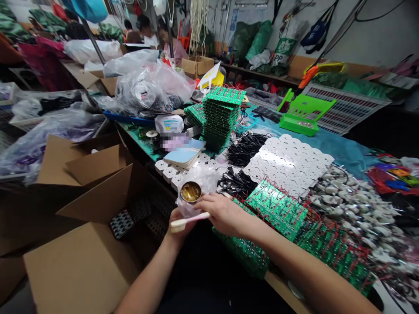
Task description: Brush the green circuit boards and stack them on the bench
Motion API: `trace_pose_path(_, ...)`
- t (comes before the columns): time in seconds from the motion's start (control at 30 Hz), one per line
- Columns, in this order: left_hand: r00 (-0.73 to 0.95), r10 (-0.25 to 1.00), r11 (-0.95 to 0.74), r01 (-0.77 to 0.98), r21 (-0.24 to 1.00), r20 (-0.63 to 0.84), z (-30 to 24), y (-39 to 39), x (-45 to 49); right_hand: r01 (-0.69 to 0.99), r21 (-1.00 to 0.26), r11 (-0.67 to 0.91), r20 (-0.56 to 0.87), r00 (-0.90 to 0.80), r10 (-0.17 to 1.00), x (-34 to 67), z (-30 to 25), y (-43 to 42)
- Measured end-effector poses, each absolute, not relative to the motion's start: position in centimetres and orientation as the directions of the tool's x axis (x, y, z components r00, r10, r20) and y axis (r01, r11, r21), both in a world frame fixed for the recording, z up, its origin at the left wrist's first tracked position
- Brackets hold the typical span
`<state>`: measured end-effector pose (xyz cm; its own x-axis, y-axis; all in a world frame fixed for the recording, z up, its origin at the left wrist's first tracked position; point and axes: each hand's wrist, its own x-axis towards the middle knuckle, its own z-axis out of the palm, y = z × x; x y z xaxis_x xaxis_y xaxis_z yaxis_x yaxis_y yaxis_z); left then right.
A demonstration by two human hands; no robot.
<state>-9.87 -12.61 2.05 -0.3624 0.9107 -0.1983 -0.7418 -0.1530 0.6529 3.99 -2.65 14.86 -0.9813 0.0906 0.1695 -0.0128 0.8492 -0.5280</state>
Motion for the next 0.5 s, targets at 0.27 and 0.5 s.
trace_pose_path(0.27,-0.344,0.872,-0.084,-0.807,0.584,-0.349,2.5,-13.5,-9.8,0.147,-0.451,0.88,0.071,-0.977,0.2,5.5,15.8,-4.4)
trace_pose_path(0.5,-0.23,0.893,0.046,-0.808,0.587,-0.387,1.7,-17.1,-9.6,0.396,-0.354,0.847,0.062,-0.894,0.444,7.2,15.6,-0.5)
